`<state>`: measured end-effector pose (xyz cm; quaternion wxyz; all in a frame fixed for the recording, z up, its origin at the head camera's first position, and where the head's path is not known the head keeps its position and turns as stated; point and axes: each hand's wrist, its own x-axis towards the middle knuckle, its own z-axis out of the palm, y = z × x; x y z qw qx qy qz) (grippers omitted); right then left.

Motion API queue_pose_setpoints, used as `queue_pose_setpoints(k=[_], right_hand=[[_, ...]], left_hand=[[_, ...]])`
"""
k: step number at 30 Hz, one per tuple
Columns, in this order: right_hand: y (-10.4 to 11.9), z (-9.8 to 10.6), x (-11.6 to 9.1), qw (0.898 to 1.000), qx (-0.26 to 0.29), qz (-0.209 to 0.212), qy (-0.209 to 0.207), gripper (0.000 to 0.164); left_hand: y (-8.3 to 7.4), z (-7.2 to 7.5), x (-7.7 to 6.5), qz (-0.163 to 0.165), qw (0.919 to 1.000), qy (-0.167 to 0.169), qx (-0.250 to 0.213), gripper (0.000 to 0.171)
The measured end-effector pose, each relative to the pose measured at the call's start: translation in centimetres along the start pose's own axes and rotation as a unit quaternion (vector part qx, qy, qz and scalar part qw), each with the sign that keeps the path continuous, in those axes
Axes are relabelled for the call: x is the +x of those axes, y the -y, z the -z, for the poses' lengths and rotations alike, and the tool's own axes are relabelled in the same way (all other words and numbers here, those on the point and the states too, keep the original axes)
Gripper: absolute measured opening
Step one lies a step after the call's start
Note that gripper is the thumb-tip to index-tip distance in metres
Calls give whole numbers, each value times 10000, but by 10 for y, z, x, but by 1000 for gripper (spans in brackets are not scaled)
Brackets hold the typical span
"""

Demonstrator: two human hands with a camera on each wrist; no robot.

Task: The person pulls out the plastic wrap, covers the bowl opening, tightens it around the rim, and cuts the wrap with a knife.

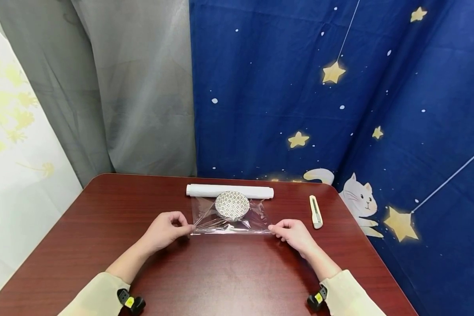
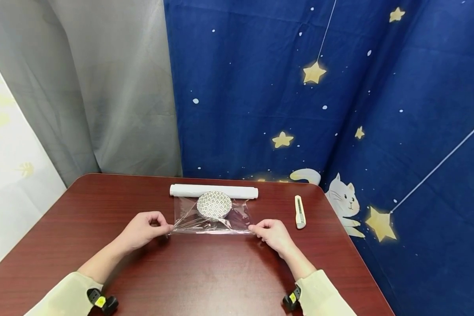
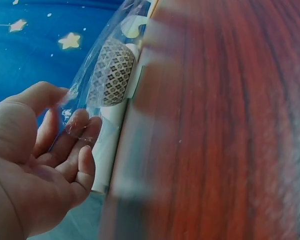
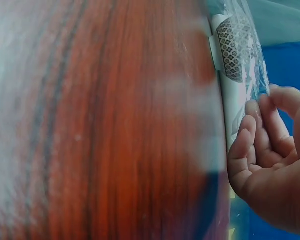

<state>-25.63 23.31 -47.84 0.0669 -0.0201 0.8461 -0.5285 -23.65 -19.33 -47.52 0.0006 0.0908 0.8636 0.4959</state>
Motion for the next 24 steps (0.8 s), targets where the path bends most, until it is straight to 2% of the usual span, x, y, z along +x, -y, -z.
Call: queue_pose_setpoints(k=[3,6,9,13,15,20,24], right_hand=[[3,-2,-2,10000,-2,-7,-5,31],[4,-5,-3,9998,-181,34,-54,28],[3,-9,-1,9989,-415,158,-152,28],[3,-14,2,9969,-685,326,-215,33],[4,-15,4,9944,-916,495,-163,31],[7,-21,7,9804,-1744,905,-165,4],[8,-26,9,9775,-1918,852,-219,3]], left_hand=[[0,-4,0,-59,9992,101,-377,30],[0,-7,1,-111,9989,161,-434,36],[0,-10,2,-88,9996,153,-207,43],[-3,-14,2,8,9998,25,189,44],[-4,-16,3,30,9989,-90,449,40],[-9,-21,5,34,9937,-340,1064,18],[-11,-26,8,100,9909,-449,1264,12]])
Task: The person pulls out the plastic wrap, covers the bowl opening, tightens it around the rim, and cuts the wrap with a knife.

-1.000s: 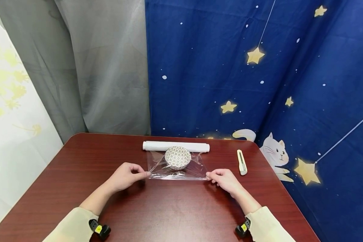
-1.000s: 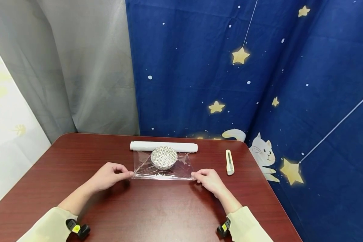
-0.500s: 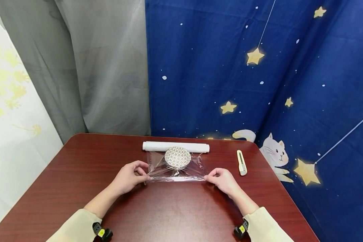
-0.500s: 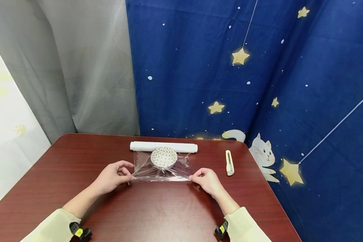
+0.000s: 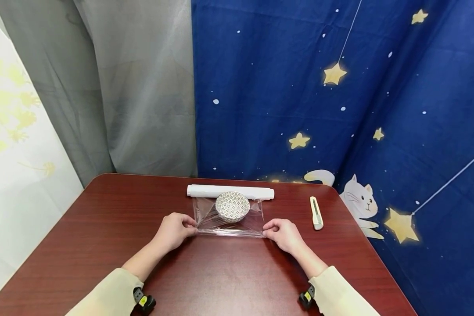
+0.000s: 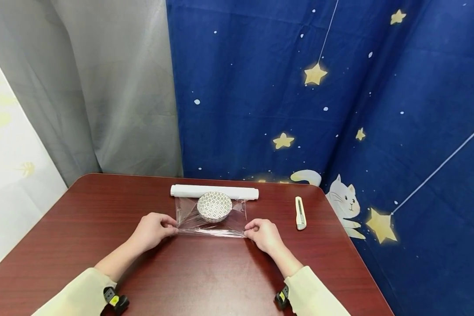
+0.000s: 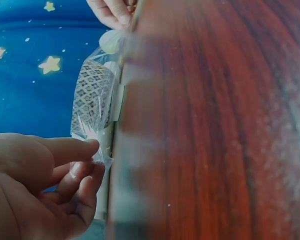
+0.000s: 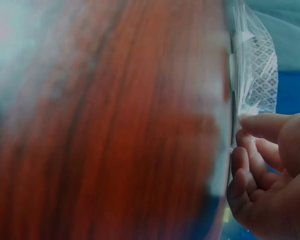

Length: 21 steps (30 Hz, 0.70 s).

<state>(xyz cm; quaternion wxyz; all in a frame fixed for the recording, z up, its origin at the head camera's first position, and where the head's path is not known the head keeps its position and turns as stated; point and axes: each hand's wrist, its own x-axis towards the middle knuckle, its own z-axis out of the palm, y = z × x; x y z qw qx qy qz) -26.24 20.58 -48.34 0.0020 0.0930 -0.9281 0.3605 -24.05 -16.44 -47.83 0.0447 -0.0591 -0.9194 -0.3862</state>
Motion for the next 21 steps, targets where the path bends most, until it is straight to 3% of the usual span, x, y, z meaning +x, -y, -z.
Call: queue_pose_setpoints(k=[5,8,9,13,14,15,16,19,20,21], right_hand=[[3,-2,4,9993,-385,13,20,2],[5,-2,8,9979,-648,35,81,10],[7,-2,9,9974,-718,35,103,12],[12,-4,14,9955,-944,4,117,14],[14,-5,15,9950,-995,12,93,14],[16,-5,15,9945,-1049,48,67,14],[17,-6,15,9939,-1099,79,41,14],[18,-7,17,9931,-1163,149,38,14],[16,-8,19,9928,-1182,185,59,14],[12,-9,21,9924,-1209,214,99,13]], left_hand=[[-1,-6,4,-110,9995,-200,233,7],[-1,-7,7,-220,9988,-251,365,11],[8,-12,13,-319,9981,-326,402,15],[8,-15,14,-646,9953,-586,413,15],[18,-19,17,-905,9927,-733,312,13],[18,-20,17,-1008,9906,-870,303,13],[10,-17,12,-1039,9897,-941,276,11],[10,-20,12,-1198,9851,-1199,278,10],[9,-20,12,-1154,9851,-1237,298,10],[0,-18,8,-956,9869,-1221,449,10]])
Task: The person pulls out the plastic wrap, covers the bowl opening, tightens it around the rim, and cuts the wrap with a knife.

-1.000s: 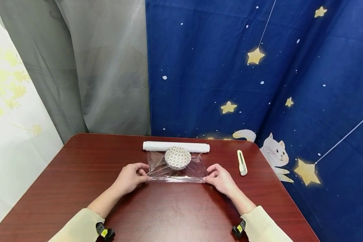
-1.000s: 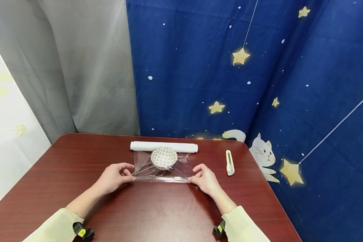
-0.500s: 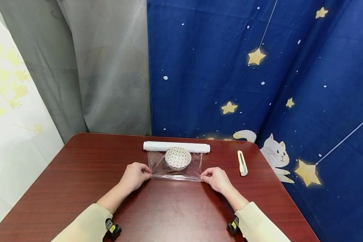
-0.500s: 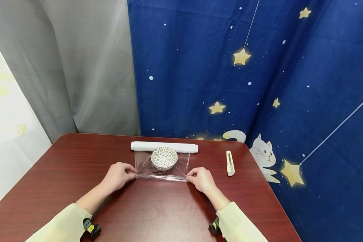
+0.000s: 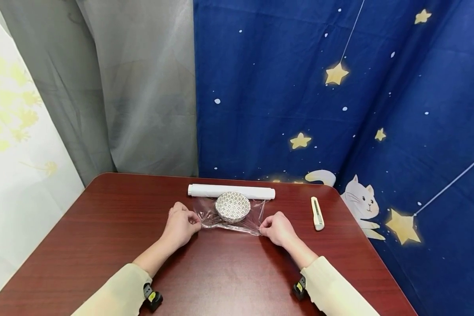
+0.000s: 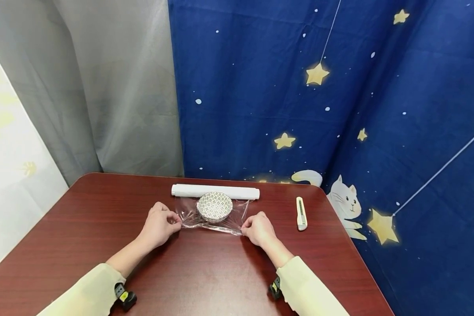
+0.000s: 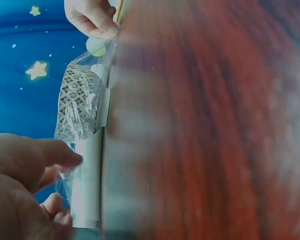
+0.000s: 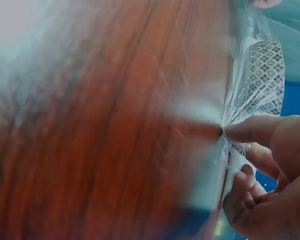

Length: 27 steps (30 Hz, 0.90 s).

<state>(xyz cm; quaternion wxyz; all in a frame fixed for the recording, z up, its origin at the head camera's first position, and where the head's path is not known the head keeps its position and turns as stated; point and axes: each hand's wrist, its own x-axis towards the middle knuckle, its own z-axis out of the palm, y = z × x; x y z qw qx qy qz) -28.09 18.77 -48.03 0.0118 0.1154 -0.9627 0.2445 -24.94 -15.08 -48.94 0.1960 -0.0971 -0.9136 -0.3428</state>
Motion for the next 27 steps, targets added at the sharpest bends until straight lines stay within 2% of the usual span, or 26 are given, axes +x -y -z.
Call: queue_pose_setpoints(k=[3,5,7,10,12,15,17,21,25,27], right_hand=[[-29,-17,18,9999,-134,59,83,14],[-47,-29,30,9995,-272,114,77,16],[-62,-38,41,9992,-381,66,131,17],[-45,-28,39,9991,-224,-242,284,18],[-24,-15,31,9975,48,-569,424,18],[10,5,17,9928,455,-1010,450,18],[19,10,14,9906,642,-1151,366,16],[24,13,14,9866,955,-1296,247,12],[22,10,18,9817,1347,-1316,275,16],[21,9,19,9783,1576,-1307,325,19]], left_hand=[[8,-6,2,185,9993,81,316,11],[15,-10,5,391,9977,308,465,12],[30,-22,9,482,9959,545,531,13],[46,-35,16,552,9938,859,447,17],[56,-45,20,600,9926,955,444,20],[61,-50,24,762,9910,1023,417,22],[61,-51,27,906,9897,1039,394,23],[54,-48,31,966,9904,952,274,20],[37,-38,32,836,9926,875,120,3],[23,-30,31,834,9922,929,44,5]])
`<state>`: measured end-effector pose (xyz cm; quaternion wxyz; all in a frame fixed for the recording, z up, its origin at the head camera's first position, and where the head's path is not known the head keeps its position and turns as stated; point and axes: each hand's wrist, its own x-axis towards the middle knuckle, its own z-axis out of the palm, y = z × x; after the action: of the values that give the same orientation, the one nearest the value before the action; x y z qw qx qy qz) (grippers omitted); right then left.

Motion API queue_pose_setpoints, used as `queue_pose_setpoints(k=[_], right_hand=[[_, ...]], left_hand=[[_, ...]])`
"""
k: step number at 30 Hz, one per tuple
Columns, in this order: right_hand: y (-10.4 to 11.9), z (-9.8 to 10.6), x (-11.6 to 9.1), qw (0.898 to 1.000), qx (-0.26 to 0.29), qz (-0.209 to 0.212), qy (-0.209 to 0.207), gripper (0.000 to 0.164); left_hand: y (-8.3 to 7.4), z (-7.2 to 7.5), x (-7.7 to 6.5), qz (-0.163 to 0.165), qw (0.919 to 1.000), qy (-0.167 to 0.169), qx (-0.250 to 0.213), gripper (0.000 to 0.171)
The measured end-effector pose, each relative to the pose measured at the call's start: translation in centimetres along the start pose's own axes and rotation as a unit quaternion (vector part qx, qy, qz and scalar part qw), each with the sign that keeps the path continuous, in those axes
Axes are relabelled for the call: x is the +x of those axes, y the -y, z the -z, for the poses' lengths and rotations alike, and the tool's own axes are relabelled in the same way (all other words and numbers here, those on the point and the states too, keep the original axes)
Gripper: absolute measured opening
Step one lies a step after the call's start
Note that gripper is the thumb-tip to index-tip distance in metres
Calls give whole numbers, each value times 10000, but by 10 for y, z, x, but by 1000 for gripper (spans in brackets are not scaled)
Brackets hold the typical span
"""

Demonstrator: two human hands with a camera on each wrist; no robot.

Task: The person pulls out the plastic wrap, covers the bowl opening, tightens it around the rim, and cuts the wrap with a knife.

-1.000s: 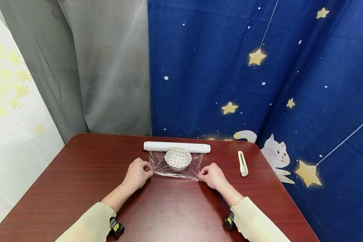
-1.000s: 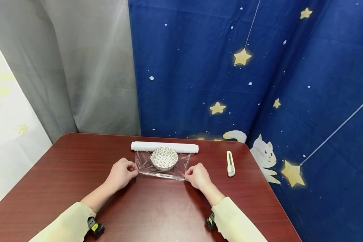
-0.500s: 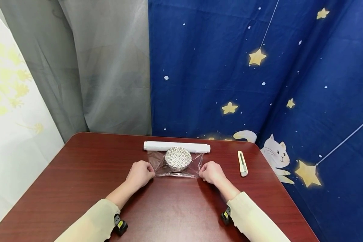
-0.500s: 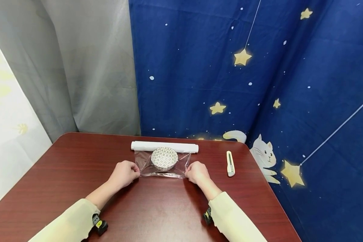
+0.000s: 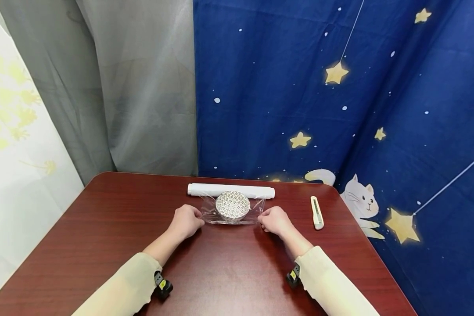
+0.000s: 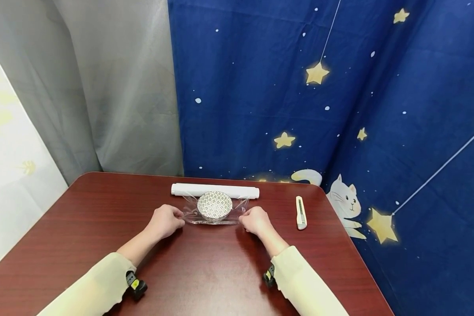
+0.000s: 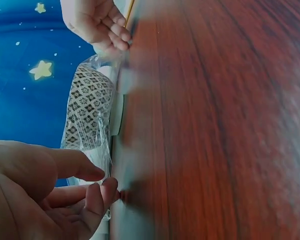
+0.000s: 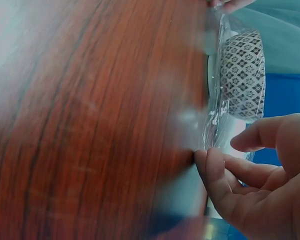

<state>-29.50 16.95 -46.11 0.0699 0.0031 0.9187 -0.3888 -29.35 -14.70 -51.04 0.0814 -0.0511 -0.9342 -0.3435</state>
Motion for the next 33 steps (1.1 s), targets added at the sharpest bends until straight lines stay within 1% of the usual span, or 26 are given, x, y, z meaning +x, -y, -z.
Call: queue_pose_setpoints(k=[1,3,4,5,8,10,11,12,13,14,16,17,19,20,21,23,25,26,28,31,33], right_hand=[[0,-1,1,9999,149,-32,33,21],[0,-2,2,9988,468,-85,91,25],[1,-3,3,9979,630,-123,112,27],[1,-4,4,9966,796,-154,119,29],[0,-6,6,9912,1292,-269,140,35],[0,-8,8,9849,1678,-370,186,38],[0,-9,9,9805,1903,-432,216,39],[0,-10,9,9751,2148,-493,253,40],[0,-11,10,9691,2387,-556,289,42],[1,-13,11,9621,2640,-608,324,43],[1,-16,14,9464,3135,-691,365,45],[1,-18,15,9377,3373,-746,372,46],[1,-21,17,9229,3744,-826,366,49],[1,-23,18,9158,3909,-858,344,50],[2,-24,19,9102,4033,-882,321,50],[3,-27,20,9032,4188,-899,263,50],[5,-29,21,9006,4251,-885,201,48],[6,-30,21,8997,4273,-876,161,46],[8,-32,22,8990,4291,-869,116,43],[9,-34,25,8976,4325,-853,74,38],[9,-35,26,8965,4357,-802,72,37]], left_hand=[[-6,3,-2,23,10000,55,-10,9],[-3,-2,1,19,10000,68,-11,16],[-5,-1,0,101,9999,124,-61,19],[-13,4,-3,251,9994,214,-141,21],[-19,6,-3,537,9968,312,-506,30],[-34,15,-7,883,9914,374,-895,32],[-35,15,-7,981,9890,334,-1059,32],[-36,13,-6,1098,9849,319,-1304,32],[-36,12,-4,1223,9789,314,-1609,31],[-36,9,-3,1328,9714,296,-1945,31],[-36,4,0,1563,9501,280,-2685,33],[-35,2,1,1665,9368,275,-3065,35],[-35,-4,4,1849,9052,273,-3818,39],[-35,-6,5,1901,8910,249,-4114,41],[-34,-8,7,1941,8773,226,-4383,43],[-34,-13,9,2015,8525,141,-4821,45],[-34,-17,12,2060,8309,50,-5168,45],[-35,-19,13,2080,8237,15,-5275,45],[-36,-21,16,2158,8136,-64,-5398,44],[-39,-23,19,2292,8016,-146,-5519,43],[-41,-24,21,2383,7954,-198,-5569,44]])
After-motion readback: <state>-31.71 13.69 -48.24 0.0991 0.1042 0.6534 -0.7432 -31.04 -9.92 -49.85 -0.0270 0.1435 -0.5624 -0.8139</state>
